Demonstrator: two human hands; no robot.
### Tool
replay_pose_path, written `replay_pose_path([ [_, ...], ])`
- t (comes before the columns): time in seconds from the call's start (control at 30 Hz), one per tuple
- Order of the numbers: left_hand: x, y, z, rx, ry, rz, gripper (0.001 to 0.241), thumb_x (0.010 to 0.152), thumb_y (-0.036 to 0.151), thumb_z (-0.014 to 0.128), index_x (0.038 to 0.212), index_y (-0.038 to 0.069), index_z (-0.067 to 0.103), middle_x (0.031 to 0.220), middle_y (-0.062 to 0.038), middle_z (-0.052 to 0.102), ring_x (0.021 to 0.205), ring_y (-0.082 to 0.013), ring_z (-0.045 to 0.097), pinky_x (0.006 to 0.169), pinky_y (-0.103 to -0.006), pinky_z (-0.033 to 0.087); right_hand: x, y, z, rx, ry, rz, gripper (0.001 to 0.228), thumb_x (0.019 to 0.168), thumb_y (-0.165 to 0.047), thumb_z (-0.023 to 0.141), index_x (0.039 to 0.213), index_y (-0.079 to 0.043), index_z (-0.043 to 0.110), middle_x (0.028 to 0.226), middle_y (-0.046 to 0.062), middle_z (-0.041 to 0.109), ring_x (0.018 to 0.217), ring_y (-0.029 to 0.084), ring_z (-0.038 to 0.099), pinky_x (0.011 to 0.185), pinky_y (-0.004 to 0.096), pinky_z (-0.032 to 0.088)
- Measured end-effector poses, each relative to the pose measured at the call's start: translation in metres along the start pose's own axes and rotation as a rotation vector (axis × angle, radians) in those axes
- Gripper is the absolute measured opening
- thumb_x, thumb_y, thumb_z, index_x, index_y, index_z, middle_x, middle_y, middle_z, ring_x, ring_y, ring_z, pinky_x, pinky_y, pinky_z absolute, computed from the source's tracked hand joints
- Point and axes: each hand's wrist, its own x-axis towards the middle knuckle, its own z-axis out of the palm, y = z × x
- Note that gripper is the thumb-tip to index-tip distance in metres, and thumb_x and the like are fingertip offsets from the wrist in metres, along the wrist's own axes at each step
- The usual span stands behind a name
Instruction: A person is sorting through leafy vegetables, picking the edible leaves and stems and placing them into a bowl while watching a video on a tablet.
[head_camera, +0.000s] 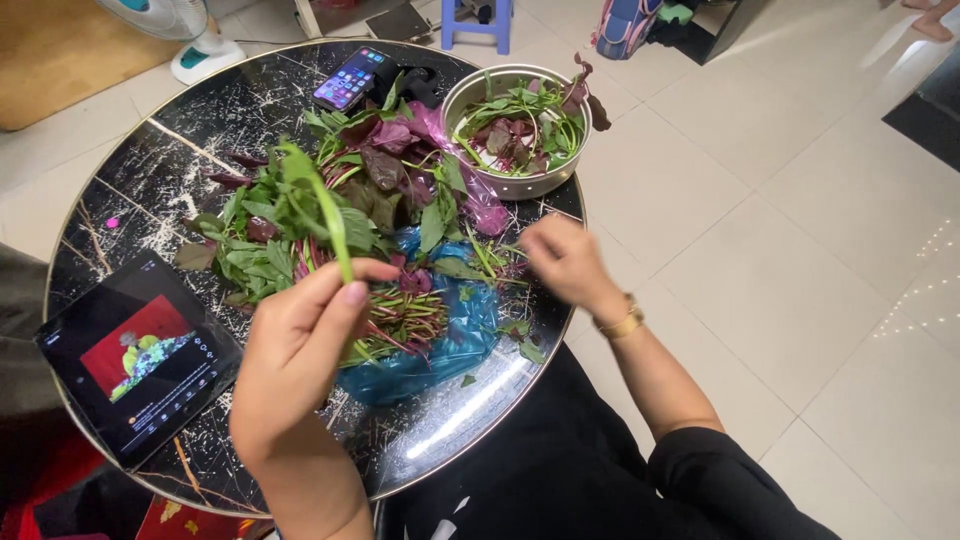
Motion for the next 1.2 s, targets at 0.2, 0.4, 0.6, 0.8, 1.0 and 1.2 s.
replay_pose_path([
  [0.2, -0.002, 0.011, 0.003, 0.148, -0.002, -0.025, 0.026, 0.090, 0.018, 0.041, 0.101, 0.007, 0.062, 0.047, 0.006, 0.033, 0.040, -0.0057, 0.030, 0.041, -0.0196, 0.025, -0.006, -0.025, 0.028, -0.109, -0.387, -0.360, 0.022, 0.080, -0.002, 0.041, 0.093, -0.002, 0.059, 0.091, 0.010, 0.060, 0.087, 0.020, 0.056, 0.081, 0.034, 0.046],
  [0.4, -0.001, 0.009, 0.012, 0.251, -0.042, 0.055, 0.025, 0.087, 0.016, 0.043, 0.100, 0.007, 0.063, 0.056, 0.003, 0.052, 0.044, -0.0063, 0.043, 0.042, -0.0205, 0.033, 0.007, -0.053, 0.017, -0.090, -0.298, -0.378, 0.024, 0.083, -0.031, 0.058, 0.088, -0.008, 0.055, 0.087, 0.005, 0.056, 0.081, 0.019, 0.051, 0.074, 0.031, 0.036],
  [0.6, 0.004, 0.014, 0.029, 0.288, -0.152, 0.131, 0.025, 0.086, 0.021, 0.044, 0.098, 0.008, 0.061, 0.081, -0.001, 0.068, 0.059, -0.0107, 0.062, 0.057, -0.0249, 0.046, 0.028, -0.079, 0.009, 0.126, -0.210, -0.276, 0.073, 0.083, -0.021, 0.068, 0.136, -0.006, 0.020, 0.095, 0.009, 0.062, 0.082, 0.014, 0.059, 0.079, 0.024, 0.051],
  [0.8, 0.006, 0.020, 0.031, 0.231, -0.290, 0.123, 0.024, 0.087, 0.023, 0.043, 0.094, 0.008, 0.061, 0.061, 0.001, 0.055, 0.053, -0.0132, 0.054, 0.057, -0.0247, 0.042, 0.053, -0.074, 0.022, 0.125, -0.292, -0.280, 0.052, 0.090, -0.017, 0.062, 0.134, -0.020, 0.034, 0.074, -0.003, 0.046, 0.061, 0.010, 0.041, 0.063, 0.021, 0.042],
  [1.0, 0.002, 0.020, 0.024, 0.233, -0.274, 0.141, 0.026, 0.087, 0.025, 0.043, 0.093, 0.008, 0.062, 0.060, 0.002, 0.057, 0.050, -0.0123, 0.056, 0.053, -0.0249, 0.040, 0.088, -0.092, 0.026, 0.191, -0.436, -0.439, 0.018, 0.092, -0.019, 0.046, 0.096, -0.005, 0.057, 0.089, 0.006, 0.063, 0.079, 0.018, 0.060, 0.072, 0.029, 0.047],
  [1.2, 0.003, 0.015, 0.024, 0.222, -0.176, 0.184, 0.028, 0.085, 0.028, 0.050, 0.100, 0.006, 0.060, 0.056, 0.004, 0.049, 0.051, -0.0100, 0.050, 0.053, -0.0261, 0.039, 0.157, -0.067, -0.008, 0.167, -0.036, -0.655, 0.027, 0.085, 0.015, 0.036, 0.105, 0.006, 0.053, 0.098, 0.017, 0.058, 0.073, 0.023, 0.059, 0.064, 0.031, 0.050],
])
